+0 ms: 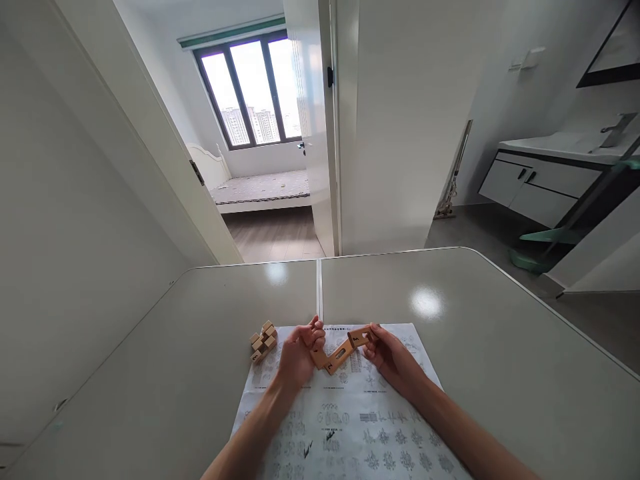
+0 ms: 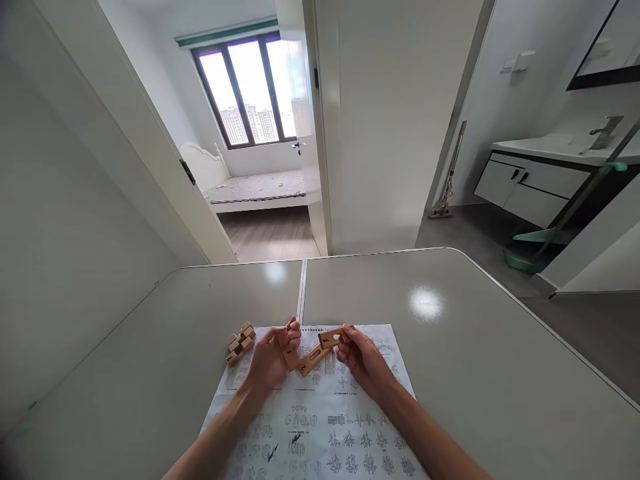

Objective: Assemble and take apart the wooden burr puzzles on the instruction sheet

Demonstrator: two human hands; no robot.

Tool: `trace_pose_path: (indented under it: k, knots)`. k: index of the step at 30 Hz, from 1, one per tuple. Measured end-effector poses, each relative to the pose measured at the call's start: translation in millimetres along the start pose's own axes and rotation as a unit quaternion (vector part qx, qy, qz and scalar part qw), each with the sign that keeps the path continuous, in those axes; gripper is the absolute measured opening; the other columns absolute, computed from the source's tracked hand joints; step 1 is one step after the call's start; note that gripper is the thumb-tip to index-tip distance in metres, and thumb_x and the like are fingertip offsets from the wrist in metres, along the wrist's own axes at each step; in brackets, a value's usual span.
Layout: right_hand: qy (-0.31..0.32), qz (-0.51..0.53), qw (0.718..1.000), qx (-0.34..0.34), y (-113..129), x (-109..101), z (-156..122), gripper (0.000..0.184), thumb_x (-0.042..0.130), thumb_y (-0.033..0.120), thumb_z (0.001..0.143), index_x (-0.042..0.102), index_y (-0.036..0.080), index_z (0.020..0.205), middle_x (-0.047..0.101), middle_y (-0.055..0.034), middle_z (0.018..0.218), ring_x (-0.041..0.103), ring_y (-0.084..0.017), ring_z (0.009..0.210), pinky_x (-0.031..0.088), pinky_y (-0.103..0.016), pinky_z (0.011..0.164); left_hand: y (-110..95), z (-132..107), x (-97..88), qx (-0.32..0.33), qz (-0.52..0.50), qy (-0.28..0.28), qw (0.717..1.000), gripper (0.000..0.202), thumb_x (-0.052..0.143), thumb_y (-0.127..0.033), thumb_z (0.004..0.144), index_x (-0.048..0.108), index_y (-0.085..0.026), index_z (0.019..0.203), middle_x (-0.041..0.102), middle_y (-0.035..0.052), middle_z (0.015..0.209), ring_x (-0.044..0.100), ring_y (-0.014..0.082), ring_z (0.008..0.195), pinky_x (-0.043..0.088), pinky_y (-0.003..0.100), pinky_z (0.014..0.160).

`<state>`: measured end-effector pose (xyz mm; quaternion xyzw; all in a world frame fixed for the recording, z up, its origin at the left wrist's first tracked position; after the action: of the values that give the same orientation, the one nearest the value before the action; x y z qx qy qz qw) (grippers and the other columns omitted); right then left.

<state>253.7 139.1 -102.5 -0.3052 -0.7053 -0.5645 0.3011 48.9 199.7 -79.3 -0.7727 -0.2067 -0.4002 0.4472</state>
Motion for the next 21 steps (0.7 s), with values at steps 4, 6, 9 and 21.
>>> trace_pose_path:
  k: [4,6,9,21]
  knots:
    - [-0.005,-0.003,1.0,0.003,0,-1,0,0.026,0.083,0.041,0.084,0.071,0.019,0.078,0.056,0.0021,0.07,0.049,-0.013,0.063,0.049,-0.025,0.061,6,2,-3.4,0.007,-0.002,0.003,1.0,0.021,0.06,-0.004,0.086,0.065,-0.009,0.106,0.06,0.0041,0.089,0.055,0.0062,0.066,0.05,0.018,0.062]
    - [-0.004,-0.005,1.0,0.001,-1,0,0,0.026,0.083,0.042,0.084,0.071,0.019,0.078,0.056,0.0017,0.071,0.049,-0.013,0.064,0.049,-0.025,0.061,8,1,-4.6,0.013,0.021,-0.003,1.0,0.02,0.061,-0.009,0.091,0.068,-0.008,0.11,0.067,0.0087,0.099,0.064,0.0103,0.08,0.054,0.021,0.075]
    - [-0.004,-0.016,1.0,-0.003,0,1,0,0.026,0.083,0.042,0.083,0.072,0.019,0.078,0.056,0.0017,0.07,0.048,-0.013,0.063,0.047,-0.026,0.061,8,-3,-2.2,0.031,0.081,0.012,0.996,0.022,0.061,-0.022,0.098,0.072,-0.014,0.115,0.061,0.0118,0.142,0.064,0.0212,0.119,0.052,0.028,0.098]
    - [0.153,-0.167,0.974,0.031,0,12,-12,0.044,0.078,0.059,0.083,0.08,0.015,0.08,0.067,-0.0095,0.097,0.055,-0.014,0.067,0.048,-0.027,0.057,12,-9,7.0,0.054,0.162,0.113,0.979,0.036,0.059,-0.044,0.101,0.064,-0.028,0.133,0.033,0.0045,0.168,0.043,0.031,0.147,0.029,0.048,0.124]
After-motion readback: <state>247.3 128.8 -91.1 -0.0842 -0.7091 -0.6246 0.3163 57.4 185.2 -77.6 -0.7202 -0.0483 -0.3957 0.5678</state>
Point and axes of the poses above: each hand's wrist, its own z-axis towards the middle knuckle, its own x-axis out of the palm, y = z × x, the point moved 1 cm from there along z, towards the middle knuckle
